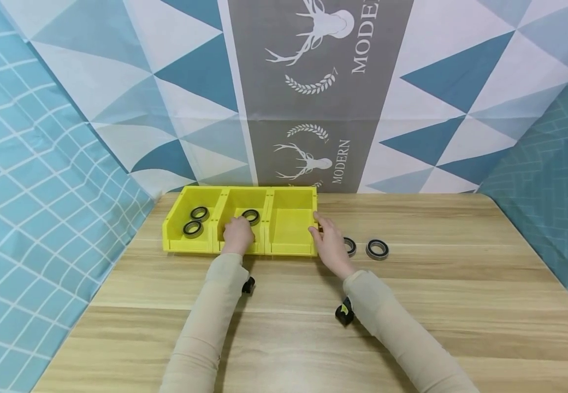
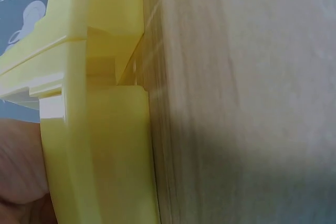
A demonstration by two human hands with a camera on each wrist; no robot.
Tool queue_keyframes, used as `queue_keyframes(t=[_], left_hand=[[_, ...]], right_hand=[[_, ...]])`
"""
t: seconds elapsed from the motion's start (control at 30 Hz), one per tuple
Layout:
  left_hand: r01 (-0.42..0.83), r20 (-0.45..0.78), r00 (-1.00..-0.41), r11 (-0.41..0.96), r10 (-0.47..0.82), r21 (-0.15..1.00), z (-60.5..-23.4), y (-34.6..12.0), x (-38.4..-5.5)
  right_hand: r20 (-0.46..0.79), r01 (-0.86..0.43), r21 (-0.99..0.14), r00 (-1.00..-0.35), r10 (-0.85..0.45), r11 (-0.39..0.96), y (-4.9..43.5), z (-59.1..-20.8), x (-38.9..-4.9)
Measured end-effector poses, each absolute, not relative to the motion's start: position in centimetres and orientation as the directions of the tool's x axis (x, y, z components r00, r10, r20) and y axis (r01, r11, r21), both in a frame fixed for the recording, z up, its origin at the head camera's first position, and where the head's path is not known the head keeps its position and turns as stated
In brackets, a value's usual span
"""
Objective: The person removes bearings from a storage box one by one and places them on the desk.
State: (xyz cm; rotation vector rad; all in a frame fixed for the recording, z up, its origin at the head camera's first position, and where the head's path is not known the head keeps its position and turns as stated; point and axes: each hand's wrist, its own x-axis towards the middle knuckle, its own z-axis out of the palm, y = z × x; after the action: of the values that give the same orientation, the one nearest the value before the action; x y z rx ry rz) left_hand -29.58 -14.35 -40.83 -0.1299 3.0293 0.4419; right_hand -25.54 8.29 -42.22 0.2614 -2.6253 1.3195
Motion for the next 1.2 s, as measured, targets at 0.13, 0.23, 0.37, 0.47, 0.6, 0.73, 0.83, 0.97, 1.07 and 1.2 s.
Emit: queue_keyframes(t=[0.13,0.23,0.37,0.47,0.6,0.73,0.83,0.97,1.07,1.2], left_hand=[[-0.093,-0.087,-0.994,0.958,-0.072,0.271,-40.86,-14.26,-29.62],[-0.096,-0.086,-0.993,0.961,-0.076,0.261,-40.89,-14.23,-29.54],[-0.102,-0.082,-0.993,0.959,-0.083,0.264,-40.79,-14.23,-29.40],[-0.101,-0.075,-0.994,0.959,-0.084,0.266,-40.64,-14.22,-29.30],[-0.090,-0.056,-0.995,0.960,-0.077,0.267,-40.51,-14.18,-29.21],[-0.096,-0.044,-0.995,0.955,-0.087,0.282,-40.46,-14.09,-29.15],[-0.107,-0.038,-0.994,0.948,-0.100,0.301,-40.41,-14.04,-29.11],[-0.111,-0.022,-0.994,0.936,-0.110,0.334,-40.44,-14.02,-29.04],[-0.118,-0.011,-0.992,0.927,-0.122,0.357,-40.50,-14.00,-28.95],[-0.122,0.008,-0.991,0.915,-0.135,0.384,-40.59,-14.01,-28.87]], right_hand=[[0.248,-0.241,-0.779,-0.966,-0.069,0.579,8.40,-42.23,-25.54],[0.250,-0.248,-0.779,-0.965,-0.078,0.575,8.41,-42.30,-25.56],[0.258,-0.254,-0.778,-0.963,-0.078,0.575,8.34,-42.41,-25.60],[0.262,-0.256,-0.775,-0.962,-0.075,0.578,8.32,-42.45,-25.63],[0.259,-0.252,-0.774,-0.963,-0.072,0.581,8.33,-42.49,-25.62],[0.255,-0.247,-0.775,-0.964,-0.070,0.582,8.32,-42.49,-25.64],[0.258,-0.250,-0.773,-0.964,-0.071,0.582,8.30,-42.42,-25.65],[0.252,-0.243,-0.770,-0.965,-0.068,0.591,8.28,-42.36,-25.52],[0.243,-0.235,-0.767,-0.968,-0.067,0.597,8.28,-42.33,-25.38],[0.255,-0.245,-0.764,-0.964,-0.069,0.597,8.25,-42.28,-25.35]])
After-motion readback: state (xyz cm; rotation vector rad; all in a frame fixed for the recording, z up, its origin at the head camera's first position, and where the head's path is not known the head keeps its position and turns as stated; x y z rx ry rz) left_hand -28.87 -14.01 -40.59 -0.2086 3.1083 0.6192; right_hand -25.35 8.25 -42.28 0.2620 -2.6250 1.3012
